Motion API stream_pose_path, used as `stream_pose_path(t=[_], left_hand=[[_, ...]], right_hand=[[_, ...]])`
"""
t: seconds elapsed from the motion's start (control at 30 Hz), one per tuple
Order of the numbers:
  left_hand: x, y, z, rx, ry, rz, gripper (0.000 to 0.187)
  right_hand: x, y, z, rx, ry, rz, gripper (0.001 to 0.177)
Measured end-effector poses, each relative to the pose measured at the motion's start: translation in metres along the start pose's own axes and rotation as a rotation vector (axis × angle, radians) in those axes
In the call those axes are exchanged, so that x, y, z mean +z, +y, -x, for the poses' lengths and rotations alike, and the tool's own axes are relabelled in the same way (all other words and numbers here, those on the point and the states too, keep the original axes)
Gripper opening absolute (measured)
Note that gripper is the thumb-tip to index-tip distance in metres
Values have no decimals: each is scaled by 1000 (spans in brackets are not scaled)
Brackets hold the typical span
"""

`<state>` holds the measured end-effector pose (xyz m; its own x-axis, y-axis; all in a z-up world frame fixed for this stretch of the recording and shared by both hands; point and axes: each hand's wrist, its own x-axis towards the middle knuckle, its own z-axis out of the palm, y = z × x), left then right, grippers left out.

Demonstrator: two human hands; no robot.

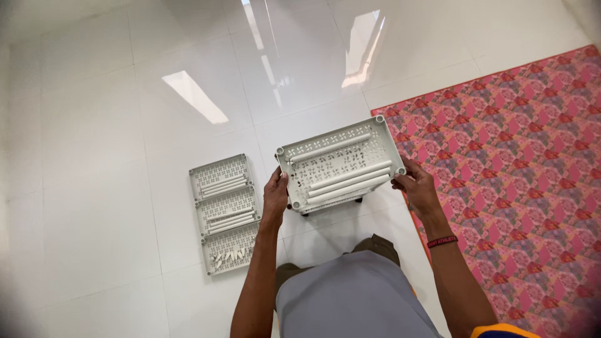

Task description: The person assembles a white plastic shelving unit by inserting vertical poles into the perforated shelves and securing them with small plastic connectors. They handle multiple shelves and poles, aligning and snapping parts together on a tiled floor.

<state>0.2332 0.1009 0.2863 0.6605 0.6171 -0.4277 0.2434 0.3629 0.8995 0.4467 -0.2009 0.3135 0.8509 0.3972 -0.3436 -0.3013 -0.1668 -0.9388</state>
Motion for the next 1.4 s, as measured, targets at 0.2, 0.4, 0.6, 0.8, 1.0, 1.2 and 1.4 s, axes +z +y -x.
stream_pose_path(t=[0.2, 0.4, 0.6, 0.8, 1.0, 1.2, 1.4], left_hand=[[-6, 4, -3, -53, 6, 18, 54], [-8, 8, -9, -39, -26, 70, 55], [-9, 6, -11, -81, -21, 118, 54], [-14, 0, -15, -46, -36, 146, 53], [-17, -5, -19, -97, -42, 117, 53], [-19, -9, -21, -79, -46, 149, 55], [-21, 0, -14, -112, -44, 92, 58]], right_hand=[[15, -4, -6, -24, -3, -23, 49], [16, -5, -6, -2, 30, 35, 50], [14, 5, -5, -27, 7, 31, 47], [18, 10, -5, -33, 8, 36, 51], [17, 12, -5, -23, 5, -2, 52], [22, 7, -2, 1, 21, 18, 51], [24, 0, 1, 13, 43, 136, 51]])
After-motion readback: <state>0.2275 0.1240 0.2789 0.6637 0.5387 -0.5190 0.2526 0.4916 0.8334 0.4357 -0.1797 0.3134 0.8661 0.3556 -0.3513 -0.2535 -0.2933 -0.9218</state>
